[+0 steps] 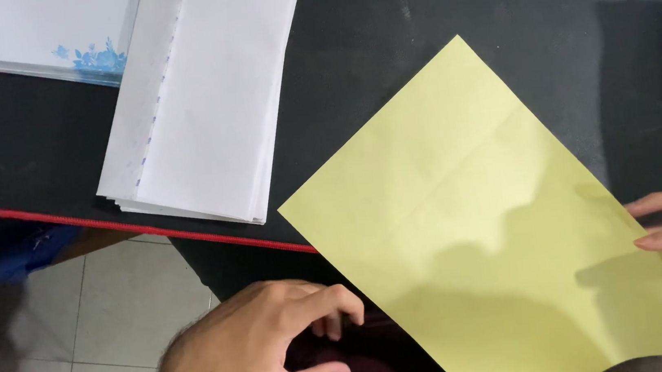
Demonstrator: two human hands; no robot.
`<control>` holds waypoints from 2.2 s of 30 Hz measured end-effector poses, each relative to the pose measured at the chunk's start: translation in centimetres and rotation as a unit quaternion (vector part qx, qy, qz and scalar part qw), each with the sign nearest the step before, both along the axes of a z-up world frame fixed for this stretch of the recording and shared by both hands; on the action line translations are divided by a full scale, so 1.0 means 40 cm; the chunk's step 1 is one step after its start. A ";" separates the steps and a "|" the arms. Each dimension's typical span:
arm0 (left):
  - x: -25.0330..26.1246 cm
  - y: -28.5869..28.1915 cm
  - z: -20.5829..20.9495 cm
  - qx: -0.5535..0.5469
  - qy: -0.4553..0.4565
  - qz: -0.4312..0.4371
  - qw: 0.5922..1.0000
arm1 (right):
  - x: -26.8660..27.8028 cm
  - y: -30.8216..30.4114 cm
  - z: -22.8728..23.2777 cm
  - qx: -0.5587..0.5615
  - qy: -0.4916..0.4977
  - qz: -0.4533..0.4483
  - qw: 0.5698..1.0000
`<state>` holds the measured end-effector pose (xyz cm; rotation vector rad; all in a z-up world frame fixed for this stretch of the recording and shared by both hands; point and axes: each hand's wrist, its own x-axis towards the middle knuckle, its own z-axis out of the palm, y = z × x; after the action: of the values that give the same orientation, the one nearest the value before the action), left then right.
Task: Folding paper documents and inserting them into envelopes for mailing
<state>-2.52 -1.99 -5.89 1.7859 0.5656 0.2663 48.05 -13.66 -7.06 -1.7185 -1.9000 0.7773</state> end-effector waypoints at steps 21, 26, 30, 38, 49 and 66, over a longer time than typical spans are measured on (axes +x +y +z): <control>0.111 -0.086 0.023 0.015 -0.137 0.419 0.898 | 0.109 0.032 -0.032 -0.078 0.113 0.128 0.982; 0.129 -0.105 -0.007 -0.167 -0.203 0.451 0.853 | 0.066 0.074 -0.023 -0.051 0.177 0.161 0.970; 0.146 -0.092 0.013 -0.143 -0.209 0.455 0.854 | 0.028 0.115 -0.041 0.054 0.238 0.195 0.950; 0.160 -0.044 0.052 -0.021 -0.093 0.462 0.882 | 0.121 0.108 -0.095 0.110 0.265 0.261 0.922; 0.159 -0.019 0.049 0.111 -0.060 0.410 0.903 | -0.140 0.104 0.085 0.093 0.026 0.239 0.966; 0.145 0.016 0.078 0.163 0.005 0.449 0.879 | -0.224 0.144 0.123 0.066 -0.007 0.205 0.976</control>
<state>3.26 -1.35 -2.79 1.7206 1.4095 1.0395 39.10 -7.90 -2.12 -1.2692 -2.2962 0.7626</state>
